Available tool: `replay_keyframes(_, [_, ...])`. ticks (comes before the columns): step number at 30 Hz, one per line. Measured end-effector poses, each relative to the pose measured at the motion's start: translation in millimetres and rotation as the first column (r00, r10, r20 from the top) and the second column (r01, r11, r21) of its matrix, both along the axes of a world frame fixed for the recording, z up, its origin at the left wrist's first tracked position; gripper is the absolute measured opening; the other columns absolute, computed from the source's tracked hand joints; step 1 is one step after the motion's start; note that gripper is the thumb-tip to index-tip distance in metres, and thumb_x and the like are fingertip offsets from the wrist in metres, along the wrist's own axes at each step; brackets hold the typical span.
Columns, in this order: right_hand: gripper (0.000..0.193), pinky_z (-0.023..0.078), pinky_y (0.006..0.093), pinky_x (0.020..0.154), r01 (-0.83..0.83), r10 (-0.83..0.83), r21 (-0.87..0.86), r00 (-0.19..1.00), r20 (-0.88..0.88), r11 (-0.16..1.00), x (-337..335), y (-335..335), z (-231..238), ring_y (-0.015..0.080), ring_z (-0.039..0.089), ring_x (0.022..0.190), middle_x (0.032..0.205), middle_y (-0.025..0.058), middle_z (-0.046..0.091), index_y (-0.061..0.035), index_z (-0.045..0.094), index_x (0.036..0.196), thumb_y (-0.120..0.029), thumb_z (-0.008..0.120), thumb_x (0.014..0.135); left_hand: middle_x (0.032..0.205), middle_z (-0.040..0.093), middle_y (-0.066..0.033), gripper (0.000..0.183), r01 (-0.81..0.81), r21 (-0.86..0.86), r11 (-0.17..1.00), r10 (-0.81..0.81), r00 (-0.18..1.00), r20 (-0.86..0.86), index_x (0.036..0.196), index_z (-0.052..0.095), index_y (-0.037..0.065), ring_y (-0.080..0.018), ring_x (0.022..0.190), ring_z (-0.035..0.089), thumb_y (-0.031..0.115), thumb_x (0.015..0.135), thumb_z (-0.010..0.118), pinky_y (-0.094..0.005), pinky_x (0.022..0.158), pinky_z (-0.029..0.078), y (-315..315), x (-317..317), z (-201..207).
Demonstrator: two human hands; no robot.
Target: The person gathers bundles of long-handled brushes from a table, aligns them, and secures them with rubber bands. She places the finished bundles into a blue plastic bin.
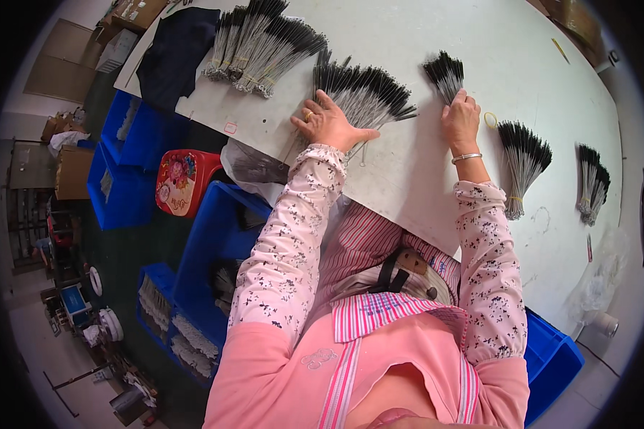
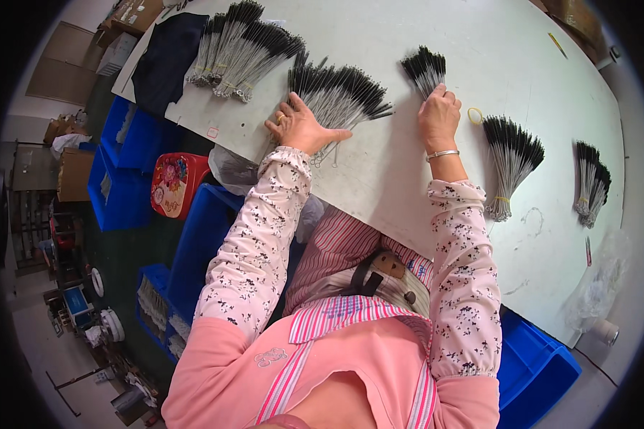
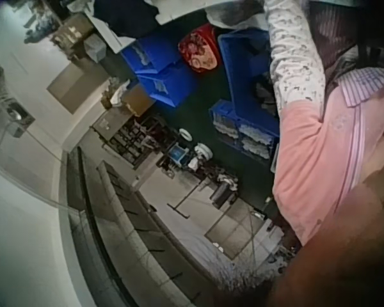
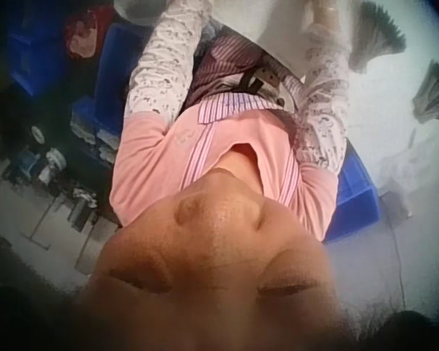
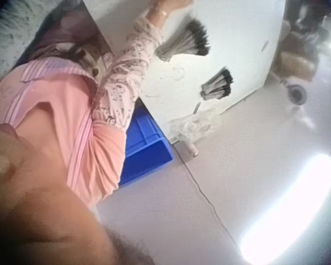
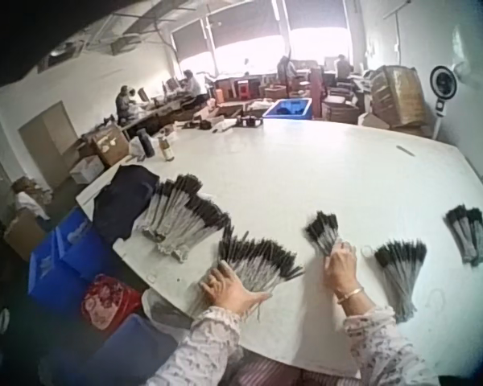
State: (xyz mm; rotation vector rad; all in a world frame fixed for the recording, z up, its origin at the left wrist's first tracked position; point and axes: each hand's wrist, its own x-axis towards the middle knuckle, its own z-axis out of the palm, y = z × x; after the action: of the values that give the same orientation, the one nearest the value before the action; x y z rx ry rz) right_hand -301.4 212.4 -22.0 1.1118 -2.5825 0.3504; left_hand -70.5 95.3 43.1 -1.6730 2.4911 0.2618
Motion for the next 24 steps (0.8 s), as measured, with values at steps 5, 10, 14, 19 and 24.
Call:
replay_keyframes(5, [0.019,0.054,0.0368,0.071,-0.007,0.005,-0.017,0.997,-0.078,1.0,9.6,7.8,-2.7,0.0318,0.061,0.086,0.093,0.0174,0.062,0.0034,0.059,0.096,-0.009,0.055,0.082,0.124,0.051,-0.0218,0.093,0.023,-0.082,0.996,-0.031,0.995,-0.1,0.13,0.036,-0.006,-0.0336,0.116,0.051,0.05,0.065,0.074,-0.0472,0.101,0.037,-5.2,-5.3,-11.3])
replay_keyframes(10, [0.017,0.055,0.0363,0.069,0.017,-0.016,0.018,0.998,-0.054,1.0,14.9,11.8,0.4,0.0305,0.061,0.086,0.092,0.0164,0.062,0.0026,0.059,0.093,-0.008,0.056,0.081,0.109,0.06,-0.0196,0.061,0.138,-0.234,0.962,-0.149,0.988,-0.029,0.114,0.05,-0.005,-0.0308,0.098,0.063,0.031,0.071,0.072,-0.0408,0.082,0.052,-4.3,-15.0,-28.8])
replay_keyframes(14, [0.015,0.056,0.036,0.067,0.033,-0.032,0.02,0.999,-0.035,0.999,20.5,14.3,5.9,0.0295,0.062,0.085,0.091,0.0163,0.062,0.0024,0.058,0.091,-0.007,0.056,0.08,0.102,0.064,-0.0206,0.037,0.114,-0.277,0.954,-0.13,0.991,-0.038,0.11,0.051,-0.003,-0.0346,0.093,0.065,0.014,0.078,0.061,-0.0392,0.081,0.053,-23.4,-18.4,-43.0])
replay_keyframes(19, [0.012,0.056,0.0381,0.068,0.089,-0.088,-0.004,0.996,0.032,0.996,24.8,19.6,1.7,0.0307,0.064,0.081,0.09,0.0169,0.062,0.0019,0.058,0.09,-0.006,0.057,0.08,0.105,0.064,-0.0262,0.029,0.099,-0.069,0.993,-0.105,0.991,-0.087,0.106,0.051,-0.004,-0.0375,0.102,0.063,0.009,0.081,0.058,-0.0432,0.086,0.051,-25.7,-24.0,-28.4])
replay_keyframes(24, [0.011,0.055,0.0386,0.064,-0.002,0.045,-0.13,0.943,0.331,0.992,17.2,33.5,0.5,0.0293,0.065,0.074,0.08,0.0173,0.062,0.0022,0.057,0.089,-0.004,0.057,0.079,0.101,0.064,-0.0247,0.023,0.131,0.007,0.991,-0.126,0.964,-0.236,0.1,0.053,-0.003,-0.0317,0.092,0.066,0.002,0.077,0.054,-0.0407,0.079,0.055,-38.9,-15.1,-16.9])
